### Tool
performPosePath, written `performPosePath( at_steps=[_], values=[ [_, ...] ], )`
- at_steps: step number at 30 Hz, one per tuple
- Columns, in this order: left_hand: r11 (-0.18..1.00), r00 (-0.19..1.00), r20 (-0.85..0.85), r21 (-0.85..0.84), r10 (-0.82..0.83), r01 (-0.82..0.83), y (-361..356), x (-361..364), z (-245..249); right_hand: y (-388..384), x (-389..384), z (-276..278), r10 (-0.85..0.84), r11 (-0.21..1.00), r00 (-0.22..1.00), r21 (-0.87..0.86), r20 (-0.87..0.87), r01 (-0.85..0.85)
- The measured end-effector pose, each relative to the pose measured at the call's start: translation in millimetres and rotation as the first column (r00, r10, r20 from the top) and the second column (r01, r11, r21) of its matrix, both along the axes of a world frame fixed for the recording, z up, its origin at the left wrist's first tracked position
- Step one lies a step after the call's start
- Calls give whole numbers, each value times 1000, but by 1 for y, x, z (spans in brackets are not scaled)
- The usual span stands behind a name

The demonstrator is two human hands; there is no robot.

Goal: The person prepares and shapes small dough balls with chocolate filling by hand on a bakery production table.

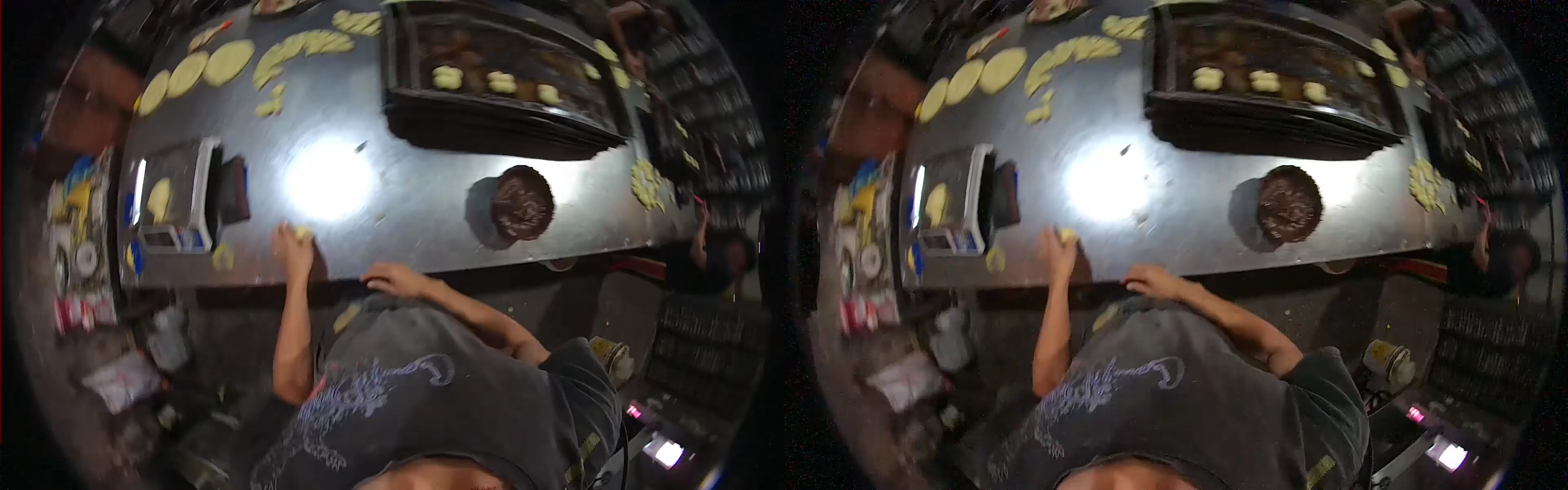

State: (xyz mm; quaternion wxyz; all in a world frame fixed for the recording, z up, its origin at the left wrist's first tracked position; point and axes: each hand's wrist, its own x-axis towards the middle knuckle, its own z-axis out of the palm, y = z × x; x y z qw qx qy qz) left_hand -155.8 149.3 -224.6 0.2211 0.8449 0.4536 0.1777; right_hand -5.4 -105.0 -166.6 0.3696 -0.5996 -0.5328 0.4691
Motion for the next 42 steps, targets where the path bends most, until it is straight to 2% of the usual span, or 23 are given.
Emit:
performPosePath(
  at_steps=[1, 4, 6, 9, 10, 14, 17, 19, 21, 22, 23, 25, 27, 28, 29, 32, 33, 34, 35, 36, 38, 41, 42],
  values=[
    [989, 991, 32, 84, -127, 124, 16, 2, -14, 9, -1, 5, -24, 999, 1000, -38, 3, 24],
    [963, 973, -41, -156, -227, 218, 38, 19, -7, 36, 15, 16, -281, 951, 958, -156, -66, 268],
    [906, 951, -110, -353, -288, 234, 49, 28, -6, 48, 31, 30, -428, 900, 892, -26, 147, 436],
    [718, 964, 263, -677, 34, 160, 30, 41, 35, 53, 47, 46, -600, 799, 798, 4, 59, 601],
    [658, 947, 317, -723, 49, 208, 18, 50, 78, 54, 48, 52, -630, 776, 776, -26, 34, 630],
    [504, 755, 636, -710, 160, 491, -35, 83, 149, 52, 36, 115, -596, 797, 770, -49, -226, 602],
    [439, 691, 705, -677, 159, 590, -63, 100, 188, 47, 36, 117, -675, 657, 638, 92, -370, 749],
    [417, 672, 724, -666, 159, 619, -79, 111, 213, 35, 46, 144, -749, 567, 577, 136, -326, 812],
    [485, 700, 714, -612, 0, 624, -95, 121, 223, 19, 58, 155, -777, 486, 503, 147, -378, 861],
    [535, 698, 711, -561, -80, 632, -104, 128, 225, 6, 65, 165, -778, 548, 557, 119, -291, 828],
    [578, 694, 702, -504, -159, 642, -114, 134, 228, -3, 67, 170, -749, 547, 541, 105, -383, 831],
    [600, 679, 703, -455, -212, 658, -135, 146, 229, -16, 65, 177, -668, 545, 491, 82, -559, 835],
    [644, 663, 706, -389, -251, 658, -152, 159, 222, -39, 75, 186, -644, 553, 473, 62, -601, 831],
    [592, 673, 706, -453, -218, 667, -161, 162, 225, -51, 84, 184, -631, 562, 475, 60, -614, 825],
    [634, 640, 734, -388, -227, 669, -172, 168, 224, -62, 90, 181, -615, 572, 474, 58, -630, 818],
    [746, 500, 805, -112, -319, 656, -205, 184, 223, -87, 102, 162, -728, 428, 436, 145, -530, 892],
    [716, 488, 712, 28, -504, 698, -207, 188, 222, -94, 105, 159, -773, 379, 413, 172, -482, 909],
    [654, 461, 587, 160, -665, 740, -205, 192, 220, -100, 107, 158, -778, 347, 334, 79, -531, 934],
    [563, 420, 436, 277, -795, 778, -208, 195, 218, -107, 107, 158, -782, 363, 329, 43, -530, 931],
    [563, 439, 409, 259, -800, 785, -220, 198, 220, -115, 106, 161, -785, 380, 325, 5, -528, 925],
    [614, 507, 525, 38, -683, 788, -228, 201, 206, -128, 108, 157, -754, 436, 349, -26, -556, 900],
    [581, 620, 713, -366, -326, 727, -246, 209, 208, -147, 112, 166, -867, 283, 277, 47, -414, 958],
    [566, 625, 711, -383, -324, 730, -252, 210, 213, -149, 113, 162, -898, 193, 257, 204, -358, 960]
  ],
)
